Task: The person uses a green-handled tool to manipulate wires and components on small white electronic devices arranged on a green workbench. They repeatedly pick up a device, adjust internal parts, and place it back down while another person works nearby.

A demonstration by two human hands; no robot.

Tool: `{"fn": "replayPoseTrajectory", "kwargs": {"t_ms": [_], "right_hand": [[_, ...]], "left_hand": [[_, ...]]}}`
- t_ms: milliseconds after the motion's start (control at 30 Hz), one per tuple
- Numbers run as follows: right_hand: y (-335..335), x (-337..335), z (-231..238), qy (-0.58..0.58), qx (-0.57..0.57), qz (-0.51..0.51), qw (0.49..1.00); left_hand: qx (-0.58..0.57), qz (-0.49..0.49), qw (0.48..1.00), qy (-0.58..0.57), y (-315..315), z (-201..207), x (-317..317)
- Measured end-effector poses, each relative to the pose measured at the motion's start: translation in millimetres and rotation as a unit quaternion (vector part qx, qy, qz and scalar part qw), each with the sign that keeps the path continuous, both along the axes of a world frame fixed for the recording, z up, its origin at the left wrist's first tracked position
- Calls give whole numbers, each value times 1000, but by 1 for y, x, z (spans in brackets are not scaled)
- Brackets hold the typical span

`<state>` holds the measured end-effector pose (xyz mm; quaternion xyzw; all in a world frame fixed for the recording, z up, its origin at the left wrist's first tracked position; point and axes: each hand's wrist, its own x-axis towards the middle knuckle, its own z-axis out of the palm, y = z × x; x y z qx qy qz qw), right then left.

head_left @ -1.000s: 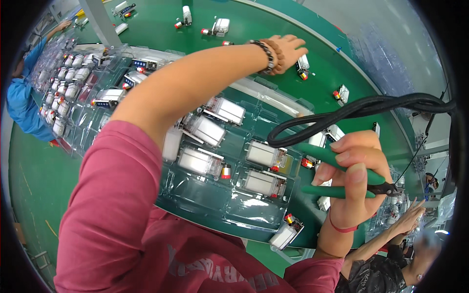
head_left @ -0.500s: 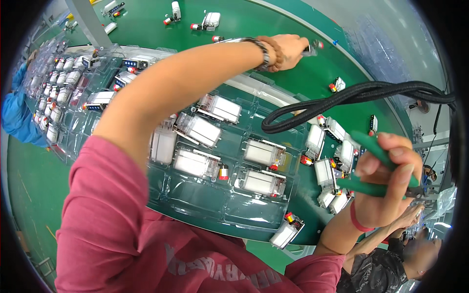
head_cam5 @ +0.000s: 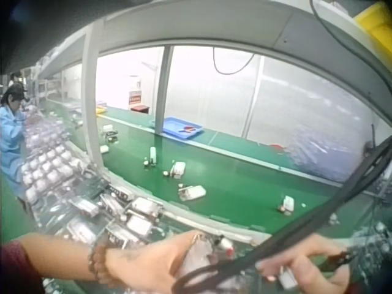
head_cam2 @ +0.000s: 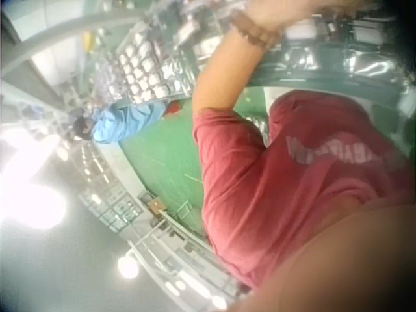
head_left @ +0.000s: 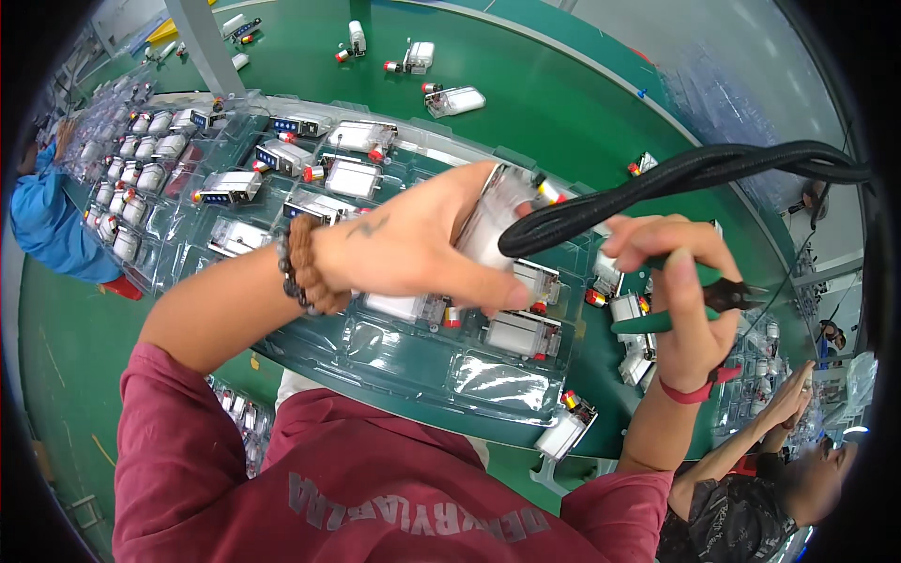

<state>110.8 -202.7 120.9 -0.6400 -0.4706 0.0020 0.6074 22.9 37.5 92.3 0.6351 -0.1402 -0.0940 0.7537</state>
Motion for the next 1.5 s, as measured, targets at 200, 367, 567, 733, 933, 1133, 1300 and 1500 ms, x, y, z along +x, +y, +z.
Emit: {"fn": "replayPoseTrajectory", "kwargs": {"t_ms": [200,367,567,733,933,1133,1300,1500], "right_hand": [[13,2,-10,-155,-76,69,983],[20,1,-27,-226,-102,10,969],[28,-2,-32,-216,-83,7,973],[28,4,-42,-268,-78,29,960],[31,1,-45,-285,-57,40,956],[32,-7,-41,-270,-83,4,959],[33,-5,-47,-276,-51,34,959],[37,-6,-53,-300,-21,48,953]], "left_hand": [[-218,-13,976,26,-4,-54,-11],[-286,-50,956,47,-6,-64,-19],[-301,-42,948,96,-9,-66,-26],[-290,-35,951,100,-10,-62,-24],[-205,-6,977,53,-9,-64,-26],[-150,-9,987,47,-9,-65,-28],[-110,-6,991,77,-9,-57,-28],[-94,2,995,13,-12,-60,-27]]}}
